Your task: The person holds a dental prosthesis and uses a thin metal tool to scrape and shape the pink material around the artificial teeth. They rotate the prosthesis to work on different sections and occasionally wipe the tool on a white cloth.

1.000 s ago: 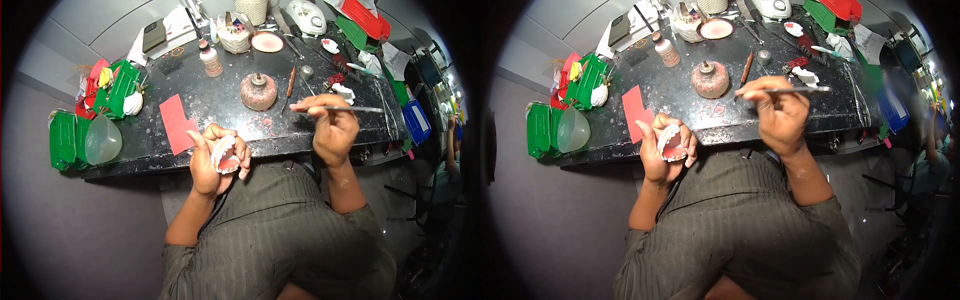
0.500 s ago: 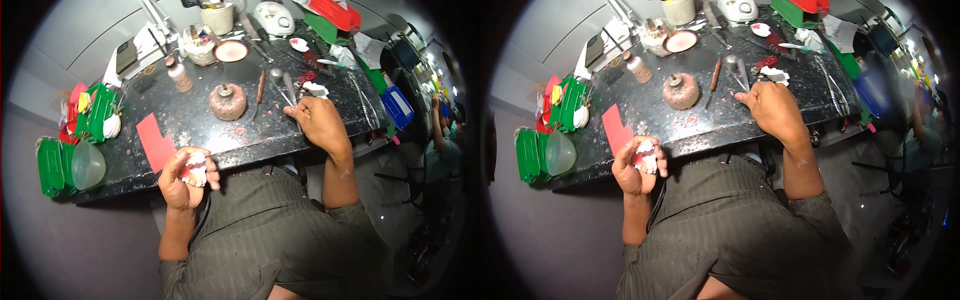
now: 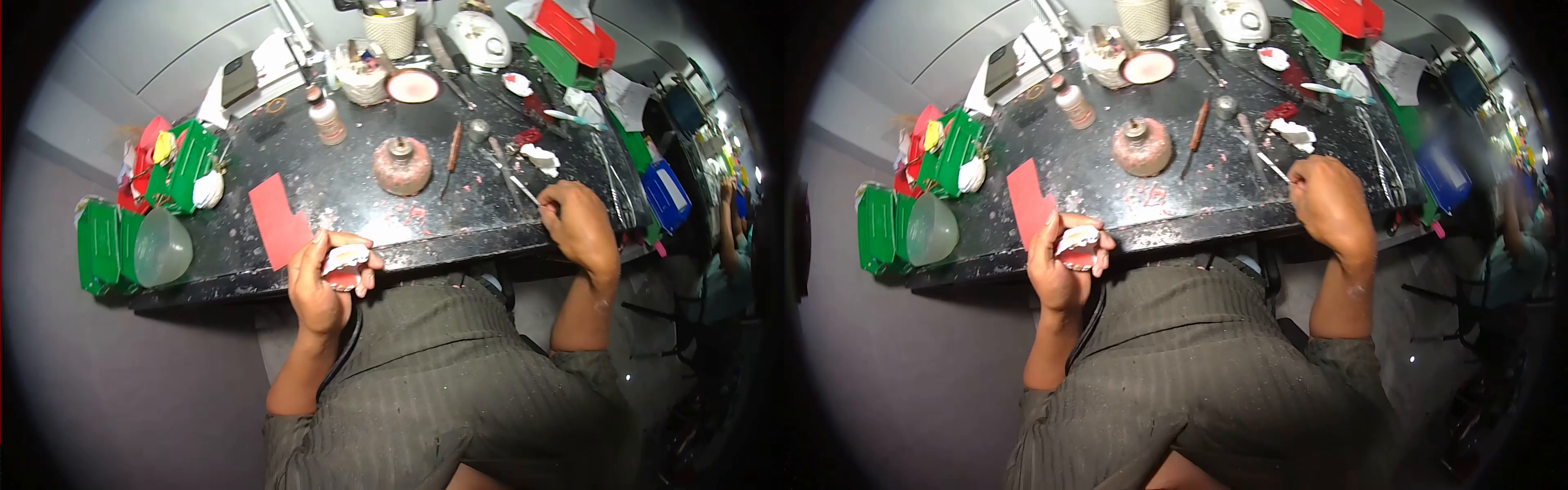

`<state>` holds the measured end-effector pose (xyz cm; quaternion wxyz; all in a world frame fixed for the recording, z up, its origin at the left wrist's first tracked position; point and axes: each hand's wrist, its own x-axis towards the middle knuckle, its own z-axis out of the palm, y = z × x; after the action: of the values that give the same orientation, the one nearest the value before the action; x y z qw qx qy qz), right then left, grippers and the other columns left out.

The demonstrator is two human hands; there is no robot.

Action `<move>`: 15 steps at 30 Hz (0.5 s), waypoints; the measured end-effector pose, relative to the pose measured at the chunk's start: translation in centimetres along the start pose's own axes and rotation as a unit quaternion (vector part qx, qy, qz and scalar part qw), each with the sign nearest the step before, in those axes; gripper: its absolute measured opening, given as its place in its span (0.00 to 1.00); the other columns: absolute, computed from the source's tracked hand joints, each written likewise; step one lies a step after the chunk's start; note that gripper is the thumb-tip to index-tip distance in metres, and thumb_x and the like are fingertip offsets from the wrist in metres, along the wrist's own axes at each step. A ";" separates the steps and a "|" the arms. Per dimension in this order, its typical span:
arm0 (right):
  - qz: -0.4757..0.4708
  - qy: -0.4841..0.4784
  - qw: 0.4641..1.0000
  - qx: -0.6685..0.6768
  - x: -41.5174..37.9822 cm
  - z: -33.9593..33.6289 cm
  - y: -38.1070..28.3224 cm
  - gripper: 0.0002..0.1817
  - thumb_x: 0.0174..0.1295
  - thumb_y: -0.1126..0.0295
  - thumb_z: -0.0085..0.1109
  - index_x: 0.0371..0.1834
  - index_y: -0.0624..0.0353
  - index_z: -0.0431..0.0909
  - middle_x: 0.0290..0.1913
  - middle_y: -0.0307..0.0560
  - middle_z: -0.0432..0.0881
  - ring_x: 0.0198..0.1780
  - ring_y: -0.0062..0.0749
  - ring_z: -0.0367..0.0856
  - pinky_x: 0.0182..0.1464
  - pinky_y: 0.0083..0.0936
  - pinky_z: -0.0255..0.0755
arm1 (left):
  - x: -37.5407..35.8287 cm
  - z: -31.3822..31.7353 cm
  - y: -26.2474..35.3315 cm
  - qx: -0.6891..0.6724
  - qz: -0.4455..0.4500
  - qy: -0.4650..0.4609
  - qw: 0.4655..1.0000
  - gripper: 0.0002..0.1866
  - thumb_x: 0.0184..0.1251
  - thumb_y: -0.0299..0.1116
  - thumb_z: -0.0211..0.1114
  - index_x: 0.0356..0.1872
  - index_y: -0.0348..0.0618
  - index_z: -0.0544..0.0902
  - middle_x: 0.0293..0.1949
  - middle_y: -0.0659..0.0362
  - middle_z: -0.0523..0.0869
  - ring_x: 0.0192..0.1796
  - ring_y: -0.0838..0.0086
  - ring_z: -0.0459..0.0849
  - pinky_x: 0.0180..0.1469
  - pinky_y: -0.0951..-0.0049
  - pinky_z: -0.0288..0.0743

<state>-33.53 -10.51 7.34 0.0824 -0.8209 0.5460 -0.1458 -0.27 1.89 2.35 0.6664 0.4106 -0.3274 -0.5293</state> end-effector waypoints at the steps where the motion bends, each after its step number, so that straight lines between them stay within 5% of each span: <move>1: -0.019 0.014 0.999 -0.023 -0.2 -0.1 0.5 0.04 0.60 0.76 0.64 0.34 0.62 0.87 0.37 0.57 0.87 0.46 0.56 0.86 0.52 0.46 0.77 | -0.1 0.0 -0.1 0.024 0.023 -0.007 0.999 0.32 0.91 0.45 0.38 0.43 0.23 0.83 0.30 0.37 0.88 0.21 0.64 0.80 0.25 0.71 0.75; 7: 0.026 0.122 0.982 -0.144 -2.5 -3.5 1.8 0.02 0.66 0.77 0.63 0.35 0.60 0.81 0.40 0.53 0.82 0.48 0.55 0.79 0.53 0.47 0.71 | -0.4 0.0 -0.1 0.049 0.063 -0.049 0.996 0.31 0.90 0.44 0.38 0.48 0.22 0.83 0.34 0.38 0.88 0.25 0.66 0.82 0.30 0.71 0.77; 9: 0.051 0.128 0.981 -0.138 -3.3 -4.6 2.6 0.03 0.67 0.78 0.62 0.35 0.60 0.80 0.39 0.54 0.81 0.47 0.57 0.78 0.51 0.48 0.71 | -0.4 0.1 -0.3 0.060 0.086 -0.067 0.992 0.31 0.90 0.47 0.42 0.54 0.23 0.83 0.39 0.44 0.90 0.32 0.73 0.84 0.33 0.76 0.76; 12: 0.074 0.136 0.980 -0.123 -3.1 -5.5 3.1 0.01 0.69 0.79 0.63 0.38 0.62 0.81 0.39 0.49 0.83 0.45 0.45 0.82 0.51 0.39 0.74 | -0.7 0.4 0.1 0.069 0.079 -0.110 0.988 0.29 0.83 0.45 0.51 0.65 0.24 0.77 0.47 0.46 0.86 0.41 0.74 0.82 0.41 0.74 0.77; 15: 0.006 0.174 0.929 0.325 -1.3 -3.5 1.8 0.04 0.74 0.78 0.64 0.47 0.65 0.83 0.44 0.38 0.86 0.47 0.18 0.82 0.54 0.21 0.76 | -1.0 0.5 0.0 0.096 0.065 -0.152 0.982 0.34 0.73 0.37 0.63 0.76 0.30 0.68 0.56 0.51 0.79 0.49 0.74 0.79 0.50 0.72 0.77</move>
<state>-36.70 -9.96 9.96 0.2492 -0.7078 0.4790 -0.4556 -0.98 2.74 2.55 0.5995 0.3654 -0.5004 -0.5067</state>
